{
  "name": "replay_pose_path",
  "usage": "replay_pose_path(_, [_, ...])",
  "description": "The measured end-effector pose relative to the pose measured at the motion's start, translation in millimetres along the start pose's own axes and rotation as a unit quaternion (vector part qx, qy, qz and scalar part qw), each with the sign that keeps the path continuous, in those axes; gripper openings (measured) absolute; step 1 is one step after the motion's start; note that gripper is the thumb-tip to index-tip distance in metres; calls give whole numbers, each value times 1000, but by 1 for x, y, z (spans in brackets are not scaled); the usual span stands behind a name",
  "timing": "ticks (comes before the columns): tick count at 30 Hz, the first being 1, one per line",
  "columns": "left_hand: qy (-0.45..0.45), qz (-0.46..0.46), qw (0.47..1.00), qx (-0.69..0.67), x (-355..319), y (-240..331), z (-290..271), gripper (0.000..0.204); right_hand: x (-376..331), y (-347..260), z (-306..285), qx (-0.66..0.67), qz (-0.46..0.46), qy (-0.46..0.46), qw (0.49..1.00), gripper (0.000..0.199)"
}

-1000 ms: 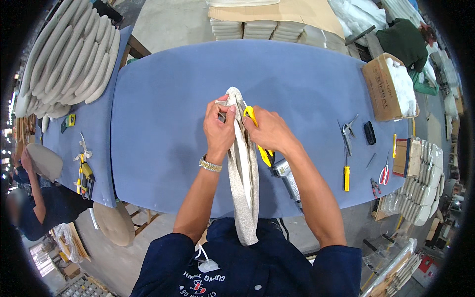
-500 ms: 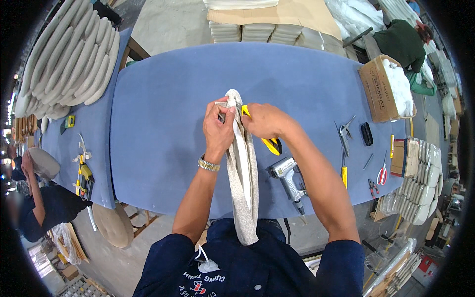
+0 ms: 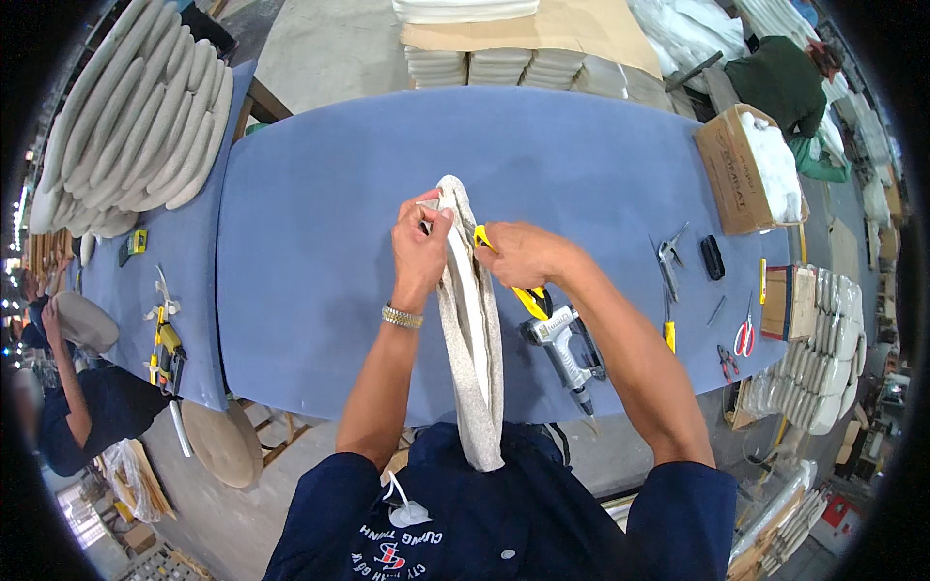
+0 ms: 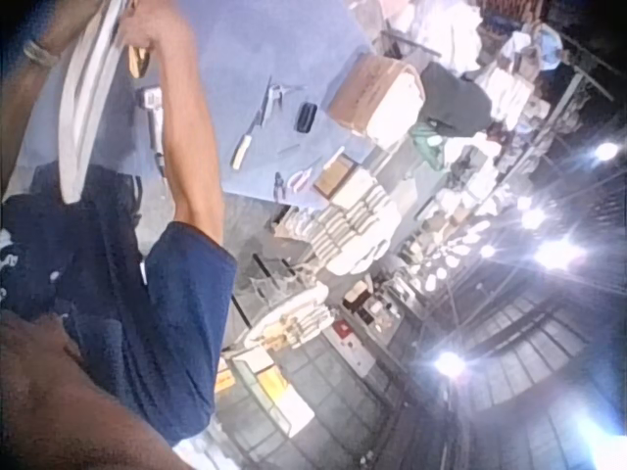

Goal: The person assembles a cushion by stapling fabric to a foam insert, trimming excess fabric, and folding the edges. They repeat this process for multiple cushions, stacking the finished ones on the table.

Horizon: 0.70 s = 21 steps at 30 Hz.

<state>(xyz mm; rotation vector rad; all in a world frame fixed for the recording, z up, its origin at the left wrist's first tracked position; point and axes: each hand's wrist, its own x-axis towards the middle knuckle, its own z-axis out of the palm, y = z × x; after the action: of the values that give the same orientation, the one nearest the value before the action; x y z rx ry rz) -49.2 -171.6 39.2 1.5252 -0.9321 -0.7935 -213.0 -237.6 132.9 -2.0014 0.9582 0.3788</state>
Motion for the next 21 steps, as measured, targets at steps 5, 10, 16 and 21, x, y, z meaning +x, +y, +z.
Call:
replay_pose_path(5, [-23, -34, 993, -111, 3, -8, -5, 21, -12, 6, 15, -2, -17, 22, 1000, 39])
replay_pose_path(10, [-95, -97, 952, -274, 7, 5, -14, 20, -33, 6, 32, 24, -2, 22, 999, 40])
replay_pose_path(16, [-124, -158, 915, -351, 19, 7, -26, 16, -64, -4, 48, 55, 14, 23, 998, 40])
replay_pose_path(21, [-144, -166, 905, -365, 23, 17, -28, 14, -94, -1, 80, 94, 26, 27, 995, 42])
